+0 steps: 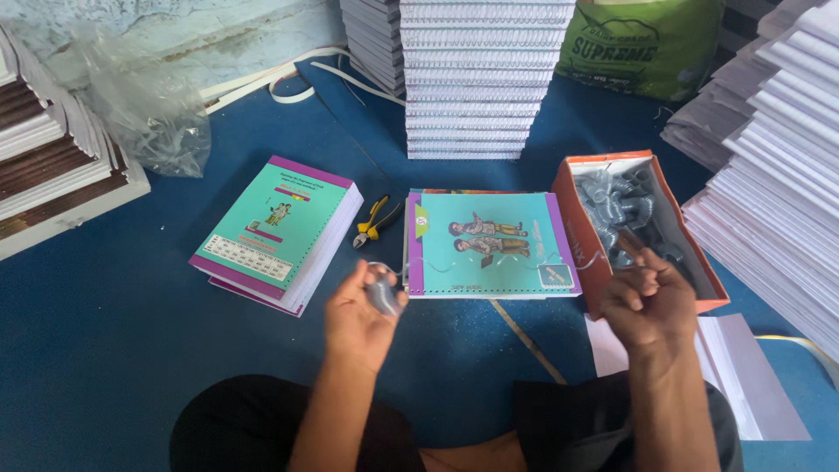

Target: The person sits on the floor and inserts a plastic spiral binding wire into the punched holes of a notebook. They then close the spiral to secure the pages and place the finished notebook on a stack.

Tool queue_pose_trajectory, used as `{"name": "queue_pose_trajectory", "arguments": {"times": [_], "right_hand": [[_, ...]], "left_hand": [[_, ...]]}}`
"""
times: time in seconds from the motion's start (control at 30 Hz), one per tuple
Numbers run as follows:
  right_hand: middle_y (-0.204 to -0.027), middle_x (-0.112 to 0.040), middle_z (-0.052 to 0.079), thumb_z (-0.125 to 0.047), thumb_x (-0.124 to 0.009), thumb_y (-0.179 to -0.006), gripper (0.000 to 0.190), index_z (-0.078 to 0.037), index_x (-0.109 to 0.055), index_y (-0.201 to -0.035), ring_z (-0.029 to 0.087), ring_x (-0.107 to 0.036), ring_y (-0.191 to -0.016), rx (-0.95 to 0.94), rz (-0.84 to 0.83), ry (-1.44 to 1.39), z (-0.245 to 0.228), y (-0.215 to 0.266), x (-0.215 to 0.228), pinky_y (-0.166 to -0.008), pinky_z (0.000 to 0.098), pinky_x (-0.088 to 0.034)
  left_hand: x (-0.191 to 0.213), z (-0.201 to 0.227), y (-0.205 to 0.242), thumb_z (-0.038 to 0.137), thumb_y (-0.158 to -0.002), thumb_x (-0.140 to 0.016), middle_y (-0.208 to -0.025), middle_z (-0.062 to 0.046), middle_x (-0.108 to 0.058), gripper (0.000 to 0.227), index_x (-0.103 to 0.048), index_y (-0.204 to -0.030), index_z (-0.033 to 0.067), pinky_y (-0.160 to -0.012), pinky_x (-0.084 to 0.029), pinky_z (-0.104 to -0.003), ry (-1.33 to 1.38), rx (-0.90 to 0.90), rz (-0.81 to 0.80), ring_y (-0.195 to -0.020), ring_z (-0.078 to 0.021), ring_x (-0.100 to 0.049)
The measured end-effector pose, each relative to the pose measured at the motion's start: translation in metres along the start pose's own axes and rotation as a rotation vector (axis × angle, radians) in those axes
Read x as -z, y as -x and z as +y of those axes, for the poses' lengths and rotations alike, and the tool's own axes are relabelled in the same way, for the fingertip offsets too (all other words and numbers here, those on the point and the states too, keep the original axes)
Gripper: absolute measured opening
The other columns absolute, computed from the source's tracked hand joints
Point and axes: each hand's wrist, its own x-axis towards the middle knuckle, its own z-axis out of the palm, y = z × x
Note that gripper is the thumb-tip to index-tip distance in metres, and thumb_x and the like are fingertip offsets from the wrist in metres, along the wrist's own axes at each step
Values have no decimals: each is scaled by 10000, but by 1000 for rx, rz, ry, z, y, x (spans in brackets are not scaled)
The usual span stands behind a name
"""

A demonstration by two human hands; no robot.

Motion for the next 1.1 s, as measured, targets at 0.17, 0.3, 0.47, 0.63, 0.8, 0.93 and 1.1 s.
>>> {"name": "queue_pose_trajectory", "arguments": {"times": [0.17,0.3,0.47,0.63,0.8,0.93,1.1], "right_hand": [[-587,-519,-44,-88,-564,-1017,175,-41,-587,-849,25,-498,-450,73,22,-90,-23,-3,2,-393,152,-335],[-588,-533,-47,-79,-591,-1032,189,-65,-583,-844,25,-482,-445,65,1,-103,-13,-4,6,-378,156,-335],[-611,-530,-74,-171,-655,-976,182,-160,-547,-831,24,-445,-449,-45,-121,479,54,3,-8,-343,181,-337],[-703,-557,-12,-217,-677,-965,162,-98,-571,-935,92,-519,-543,-32,0,863,99,31,-38,-463,240,-403],[-805,-649,35,-119,-659,-886,238,-111,-593,-1115,132,-613,-621,115,-6,880,116,57,-41,-541,262,-488],[-821,-659,56,-107,-682,-954,175,-5,-650,-1093,145,-625,-643,336,-166,1078,125,75,-11,-558,275,-509],[-788,-671,61,-105,-673,-950,225,-12,-738,-1144,120,-619,-632,306,-253,1219,126,72,8,-567,257,-519]], "left_hand": [[-2,20,2,234,-994,-588,-807,-2,-543,150,-567,-867,158,-730,-440,-407,66,-94,38,-833,-178,-572],[-2,16,0,215,-980,-587,-801,-6,-579,160,-555,-842,139,-713,-466,-375,-36,-93,62,-831,-169,-584],[-3,-27,6,281,-980,-629,-816,-61,-632,233,-619,-884,70,-620,-491,-293,-660,-44,-195,-723,-152,-585],[-6,-63,23,247,-930,-700,-887,-51,-648,185,-660,-954,68,-628,-501,-280,-760,94,-271,-763,-132,-634],[-13,-72,27,182,-887,-736,-927,-40,-665,168,-654,-994,82,-672,-490,-287,-572,192,-272,-787,-143,-651],[-17,-69,28,191,-905,-728,-910,-44,-681,178,-661,-1001,58,-682,-484,-283,-532,226,-310,-780,-144,-651],[-20,-68,35,182,-903,-723,-931,-53,-719,193,-670,-998,23,-643,-482,-272,-571,318,-403,-721,-122,-617]]}}
